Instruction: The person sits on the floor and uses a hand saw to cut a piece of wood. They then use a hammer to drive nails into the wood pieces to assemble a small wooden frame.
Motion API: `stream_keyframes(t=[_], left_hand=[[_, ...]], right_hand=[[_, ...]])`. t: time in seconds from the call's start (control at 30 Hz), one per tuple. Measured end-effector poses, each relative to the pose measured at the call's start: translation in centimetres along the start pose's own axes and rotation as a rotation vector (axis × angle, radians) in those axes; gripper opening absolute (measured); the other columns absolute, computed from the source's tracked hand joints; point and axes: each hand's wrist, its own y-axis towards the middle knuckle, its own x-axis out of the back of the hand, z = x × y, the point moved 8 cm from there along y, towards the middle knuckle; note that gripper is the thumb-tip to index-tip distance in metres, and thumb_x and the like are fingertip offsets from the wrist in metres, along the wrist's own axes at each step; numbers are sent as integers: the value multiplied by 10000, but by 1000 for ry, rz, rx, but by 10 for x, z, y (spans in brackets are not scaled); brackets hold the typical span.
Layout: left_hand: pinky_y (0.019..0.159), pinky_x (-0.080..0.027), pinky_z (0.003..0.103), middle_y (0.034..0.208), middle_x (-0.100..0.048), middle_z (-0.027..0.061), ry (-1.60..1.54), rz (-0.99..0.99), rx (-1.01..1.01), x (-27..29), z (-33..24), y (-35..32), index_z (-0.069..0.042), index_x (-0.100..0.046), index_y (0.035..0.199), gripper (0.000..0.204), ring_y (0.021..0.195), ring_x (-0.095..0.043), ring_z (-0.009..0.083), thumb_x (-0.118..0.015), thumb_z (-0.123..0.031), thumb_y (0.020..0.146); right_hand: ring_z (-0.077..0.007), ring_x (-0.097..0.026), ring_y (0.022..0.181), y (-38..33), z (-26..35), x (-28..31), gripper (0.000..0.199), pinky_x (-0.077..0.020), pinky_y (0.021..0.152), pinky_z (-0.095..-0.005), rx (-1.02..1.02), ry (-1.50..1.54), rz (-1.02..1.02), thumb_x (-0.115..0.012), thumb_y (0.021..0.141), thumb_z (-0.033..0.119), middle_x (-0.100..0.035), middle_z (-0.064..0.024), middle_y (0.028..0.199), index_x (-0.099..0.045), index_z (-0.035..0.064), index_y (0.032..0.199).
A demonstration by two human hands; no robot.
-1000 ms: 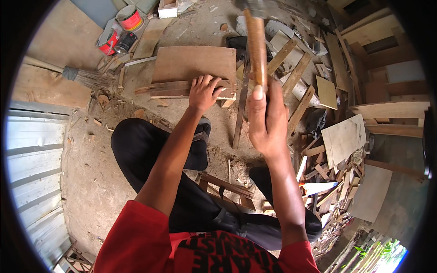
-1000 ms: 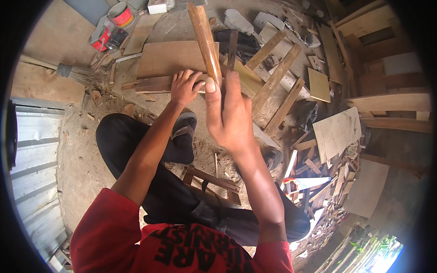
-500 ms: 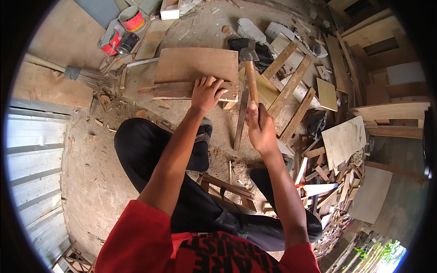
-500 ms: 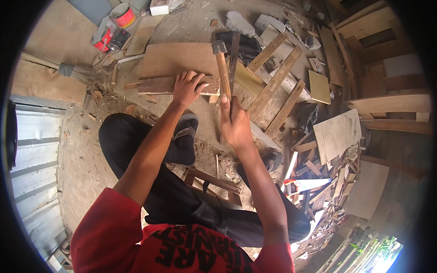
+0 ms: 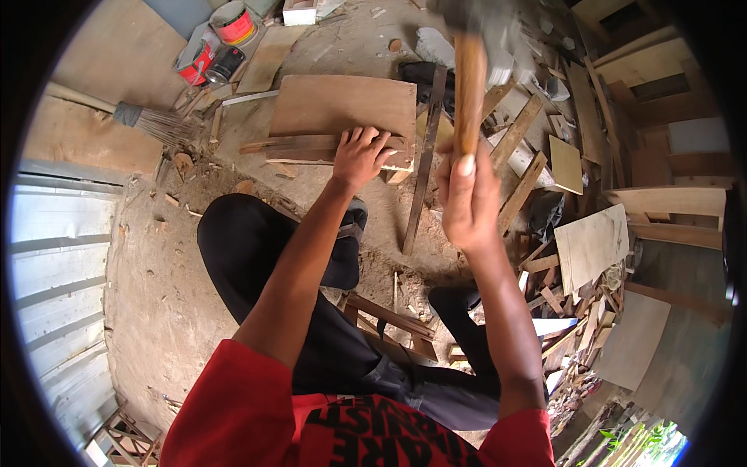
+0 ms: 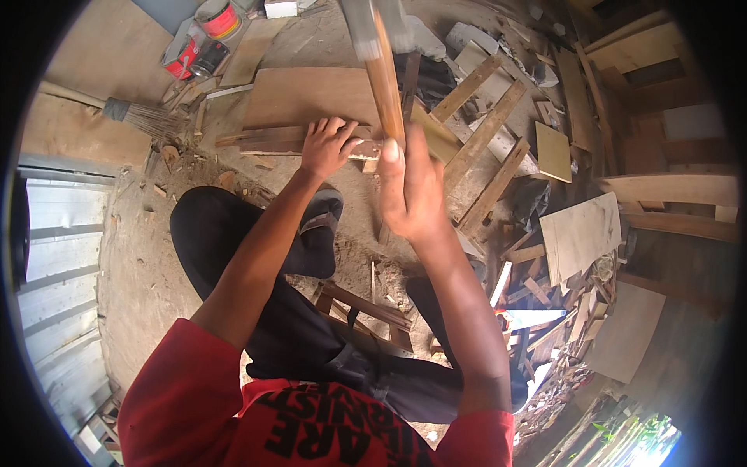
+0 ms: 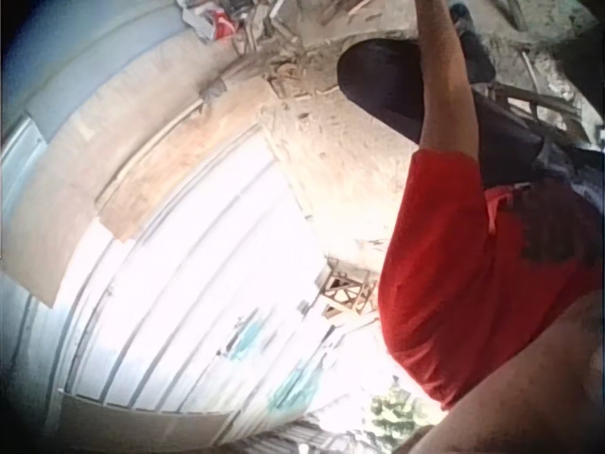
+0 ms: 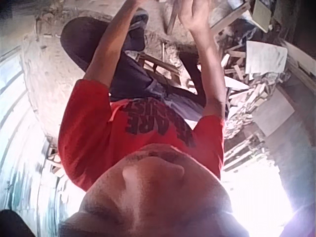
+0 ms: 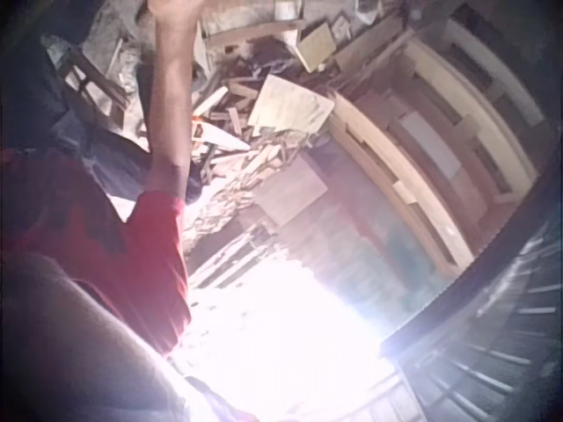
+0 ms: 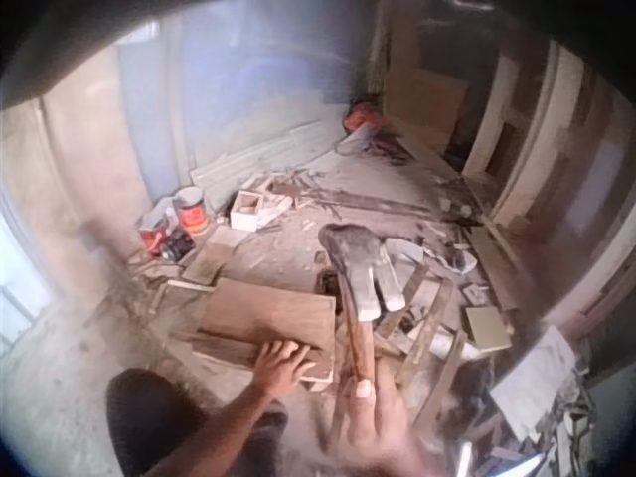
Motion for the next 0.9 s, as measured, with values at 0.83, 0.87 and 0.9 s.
stream_keyframes(t=[0.83,0.87,0.9], left_hand=[[962,-398,448,1153,-621,113,-196,178,20,5,2,9,-91,-570,1211,388,1108,-566,297,-681,-307,908],[967,-402,452,1153,-631,130,-227,198,12,12,-2,8,-82,-557,1212,392,1109,-573,311,-689,-286,904],[980,-398,450,1152,-631,135,-246,191,-5,20,-6,9,-81,-539,1219,403,1116,-571,310,-690,-282,903]], right_hand=[[-297,-595,610,-207,-175,22,521,-469,615,-427,-715,-158,-104,-459,1032,445,-568,-200,649,-574,-36,867],[-308,-597,607,-221,-177,26,513,-470,616,-434,-703,-180,-134,-468,1030,435,-565,-210,643,-572,-39,864],[-319,-599,605,-233,-181,29,505,-471,618,-441,-690,-201,-163,-477,1029,425,-561,-219,638,-571,-42,861]])
